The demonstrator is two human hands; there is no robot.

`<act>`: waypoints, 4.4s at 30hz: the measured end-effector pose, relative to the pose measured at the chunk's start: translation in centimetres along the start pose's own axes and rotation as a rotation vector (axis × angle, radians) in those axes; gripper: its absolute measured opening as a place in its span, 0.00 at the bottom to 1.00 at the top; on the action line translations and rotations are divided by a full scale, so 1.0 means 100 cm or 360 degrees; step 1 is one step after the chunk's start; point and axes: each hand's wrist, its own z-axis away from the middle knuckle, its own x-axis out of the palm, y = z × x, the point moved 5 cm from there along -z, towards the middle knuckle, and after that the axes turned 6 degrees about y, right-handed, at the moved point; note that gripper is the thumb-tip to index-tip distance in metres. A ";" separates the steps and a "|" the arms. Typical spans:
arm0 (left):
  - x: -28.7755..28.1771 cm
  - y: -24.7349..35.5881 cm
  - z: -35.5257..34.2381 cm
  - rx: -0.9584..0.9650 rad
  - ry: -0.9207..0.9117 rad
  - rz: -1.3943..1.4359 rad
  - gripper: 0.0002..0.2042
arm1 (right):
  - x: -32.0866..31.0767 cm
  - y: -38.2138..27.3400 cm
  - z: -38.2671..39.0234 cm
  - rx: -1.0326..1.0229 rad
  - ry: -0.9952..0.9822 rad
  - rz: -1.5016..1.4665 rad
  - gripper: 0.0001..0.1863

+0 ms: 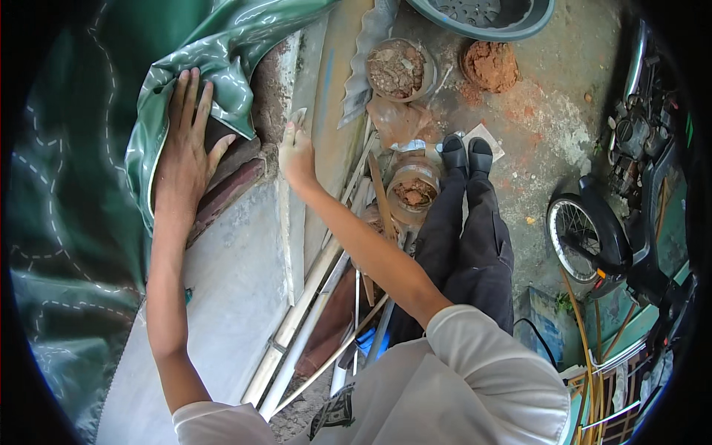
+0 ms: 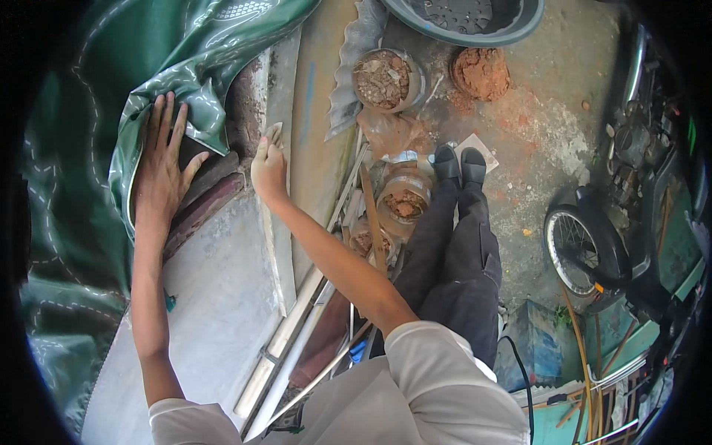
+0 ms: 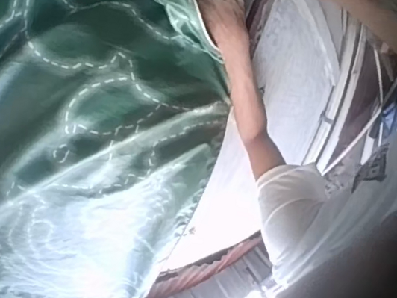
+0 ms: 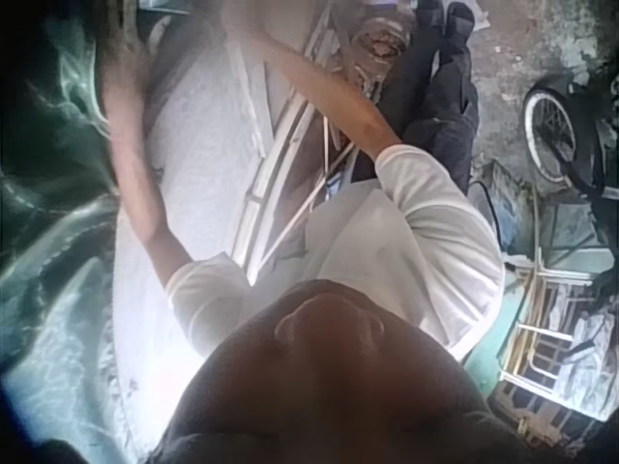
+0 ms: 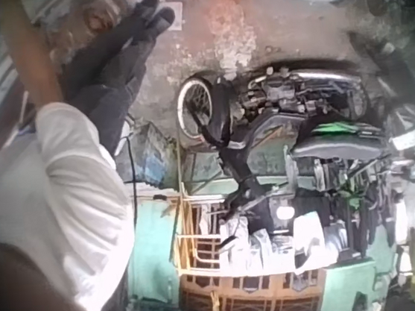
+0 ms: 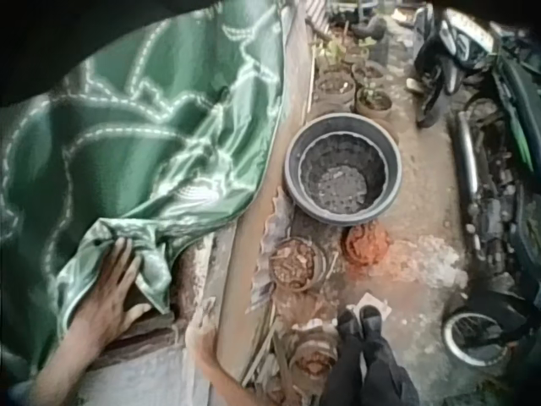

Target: Patching a gap or crack in a wall using mud or plaster.

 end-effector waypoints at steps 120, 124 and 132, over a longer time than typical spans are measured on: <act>0.002 0.007 -0.006 0.0028 -0.0088 -0.0021 0.38 | 0.005 -0.044 -0.101 0.0239 -0.0232 -0.0220 0.23; 0.003 0.007 -0.006 -0.0026 -0.0099 -0.0060 0.36 | -0.007 -0.058 -0.078 0.0060 -0.0459 -0.0085 0.23; 0.008 0.007 -0.005 -0.0013 -0.0133 -0.0093 0.37 | -0.022 -0.062 -0.045 -0.0255 -0.0248 -0.0298 0.23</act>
